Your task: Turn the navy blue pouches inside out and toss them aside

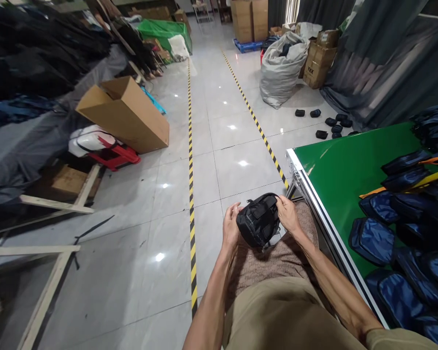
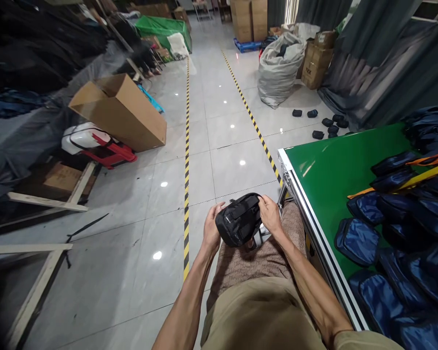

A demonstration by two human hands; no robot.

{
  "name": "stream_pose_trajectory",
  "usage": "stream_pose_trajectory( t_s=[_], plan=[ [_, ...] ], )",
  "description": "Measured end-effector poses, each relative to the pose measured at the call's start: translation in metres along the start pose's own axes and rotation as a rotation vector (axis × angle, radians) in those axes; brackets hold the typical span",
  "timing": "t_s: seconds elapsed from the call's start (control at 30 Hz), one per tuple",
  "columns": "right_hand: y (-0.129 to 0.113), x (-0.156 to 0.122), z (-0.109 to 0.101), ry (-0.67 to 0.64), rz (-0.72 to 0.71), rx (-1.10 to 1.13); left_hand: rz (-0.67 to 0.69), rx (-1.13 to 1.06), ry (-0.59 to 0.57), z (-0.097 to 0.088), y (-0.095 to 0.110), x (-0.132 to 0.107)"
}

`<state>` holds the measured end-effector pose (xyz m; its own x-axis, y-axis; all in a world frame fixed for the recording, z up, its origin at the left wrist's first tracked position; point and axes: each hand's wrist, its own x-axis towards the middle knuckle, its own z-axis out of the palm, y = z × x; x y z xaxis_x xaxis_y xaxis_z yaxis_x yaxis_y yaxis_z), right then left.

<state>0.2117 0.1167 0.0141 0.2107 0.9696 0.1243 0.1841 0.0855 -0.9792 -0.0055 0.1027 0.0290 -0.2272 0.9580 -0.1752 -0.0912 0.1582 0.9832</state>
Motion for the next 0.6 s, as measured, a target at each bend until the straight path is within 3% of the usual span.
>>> stream_pose_trajectory(
  t_s=[0.13,0.27,0.43,0.6],
  plan=[
    [0.010,-0.005,-0.003,0.011,-0.002,0.013,0.080,0.013,-0.005,-0.014,0.024,-0.012],
    [0.020,-0.001,-0.005,0.003,-0.019,0.006,0.103,0.040,-0.103,-0.003,0.034,-0.032],
    [0.042,0.003,0.004,-0.033,0.081,0.025,0.282,0.143,-0.272,0.023,0.013,-0.045],
    [0.065,0.005,0.025,-0.126,0.145,0.028,0.276,0.211,-0.280,0.045,-0.012,-0.018]
  ],
)
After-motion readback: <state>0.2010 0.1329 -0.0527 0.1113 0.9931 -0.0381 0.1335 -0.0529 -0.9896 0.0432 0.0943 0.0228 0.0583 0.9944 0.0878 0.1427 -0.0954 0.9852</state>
